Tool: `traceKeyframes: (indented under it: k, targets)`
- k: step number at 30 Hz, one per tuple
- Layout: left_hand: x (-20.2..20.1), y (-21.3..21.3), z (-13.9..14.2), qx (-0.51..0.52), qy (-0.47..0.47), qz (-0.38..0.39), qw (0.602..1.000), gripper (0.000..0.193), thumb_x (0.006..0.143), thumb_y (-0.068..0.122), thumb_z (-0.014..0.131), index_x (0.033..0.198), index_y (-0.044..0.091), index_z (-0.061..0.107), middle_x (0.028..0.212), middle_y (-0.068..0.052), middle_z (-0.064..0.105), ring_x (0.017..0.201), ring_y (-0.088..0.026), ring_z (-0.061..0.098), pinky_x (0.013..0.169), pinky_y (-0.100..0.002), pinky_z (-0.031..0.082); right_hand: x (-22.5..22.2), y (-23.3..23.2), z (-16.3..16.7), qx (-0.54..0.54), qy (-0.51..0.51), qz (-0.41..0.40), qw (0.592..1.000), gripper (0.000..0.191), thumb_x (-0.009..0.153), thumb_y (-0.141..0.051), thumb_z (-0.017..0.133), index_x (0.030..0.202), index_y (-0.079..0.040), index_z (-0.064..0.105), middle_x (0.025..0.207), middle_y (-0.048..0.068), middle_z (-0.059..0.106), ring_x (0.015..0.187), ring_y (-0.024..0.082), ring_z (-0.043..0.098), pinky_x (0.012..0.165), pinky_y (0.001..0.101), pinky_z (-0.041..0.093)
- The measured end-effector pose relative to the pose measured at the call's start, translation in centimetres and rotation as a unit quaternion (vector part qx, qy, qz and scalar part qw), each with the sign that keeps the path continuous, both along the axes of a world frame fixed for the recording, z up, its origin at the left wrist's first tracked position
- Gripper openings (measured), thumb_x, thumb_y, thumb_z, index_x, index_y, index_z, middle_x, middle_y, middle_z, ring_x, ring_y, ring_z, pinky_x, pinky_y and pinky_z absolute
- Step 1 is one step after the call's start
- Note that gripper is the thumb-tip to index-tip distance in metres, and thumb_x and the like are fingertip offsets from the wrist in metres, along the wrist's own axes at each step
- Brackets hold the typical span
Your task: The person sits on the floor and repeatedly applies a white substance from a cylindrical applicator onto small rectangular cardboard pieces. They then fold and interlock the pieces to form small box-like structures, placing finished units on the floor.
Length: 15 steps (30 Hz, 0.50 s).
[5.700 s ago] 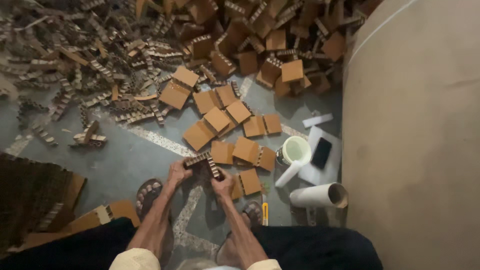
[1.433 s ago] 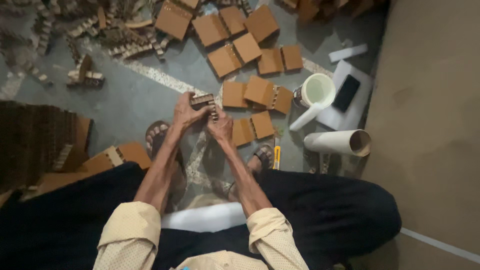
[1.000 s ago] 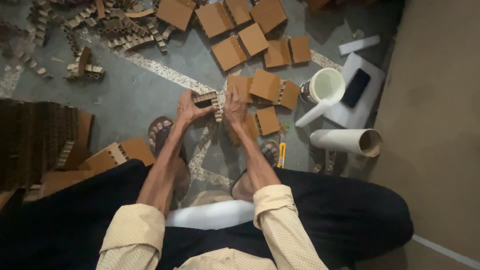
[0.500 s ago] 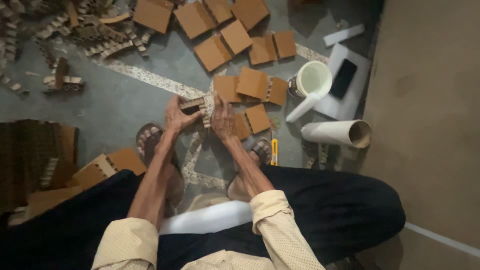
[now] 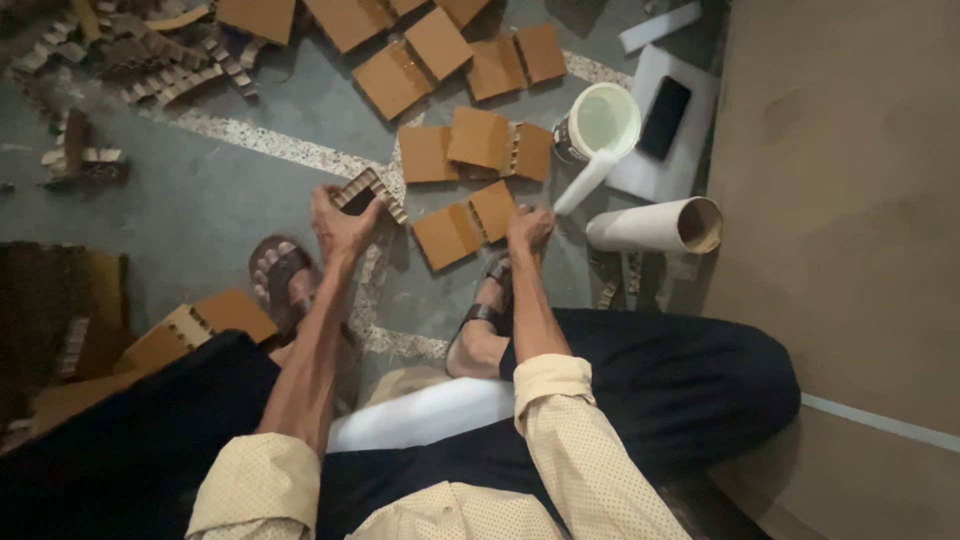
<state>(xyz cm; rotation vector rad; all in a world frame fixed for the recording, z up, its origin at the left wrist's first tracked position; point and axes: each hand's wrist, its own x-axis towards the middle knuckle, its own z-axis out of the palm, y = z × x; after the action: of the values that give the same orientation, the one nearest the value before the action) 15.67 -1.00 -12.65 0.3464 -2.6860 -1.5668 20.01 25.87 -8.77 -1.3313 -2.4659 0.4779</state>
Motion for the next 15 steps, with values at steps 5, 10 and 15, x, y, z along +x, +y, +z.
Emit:
traceKeyframes:
  k: [5, 10, 15]
  targets:
    - [-0.1, 0.0, -0.2, -0.015, -0.023, -0.003, 1.0, 0.078, 0.069, 0.048, 0.093, 0.116, -0.002, 0.056, 0.114, -0.022, 0.059, 0.106, -0.038, 0.061, 0.091, -0.049, 0.051, 0.8, 0.5, 0.1, -0.066, 0.033, 0.04, 0.996, 0.018, 0.08, -0.02, 0.078, 0.09, -0.005, 0.079, 0.092, 0.019, 0.076, 0.088, 0.036, 0.074, 0.082, 0.044, 0.058]
    - [0.1, 0.2, 0.1, -0.01, -0.035, 0.002, 0.999, 0.078, 0.07, 0.048, 0.092, 0.119, -0.001, 0.054, 0.115, -0.021, 0.059, 0.107, -0.038, 0.061, 0.092, -0.049, 0.051, 0.7, 0.9, 0.0, -0.095, 0.011, -0.022, 0.995, 0.013, 0.08, -0.016, 0.077, 0.093, -0.016, 0.082, 0.091, 0.014, 0.077, 0.086, 0.033, 0.075, 0.078, 0.0425, 0.058]
    - [0.3, 0.2, 0.7, -0.008, -0.049, 0.003, 0.999, 0.081, 0.072, 0.049, 0.091, 0.126, 0.004, 0.052, 0.123, -0.02, 0.056, 0.113, -0.038, 0.06, 0.094, -0.051, 0.051, -0.1, 1.3, 0.2, 0.014, 0.098, -0.006, 0.995, 0.018, 0.077, -0.013, 0.079, 0.095, -0.015, 0.082, 0.089, 0.014, 0.078, 0.082, 0.033, 0.074, 0.075, 0.0414, 0.056]
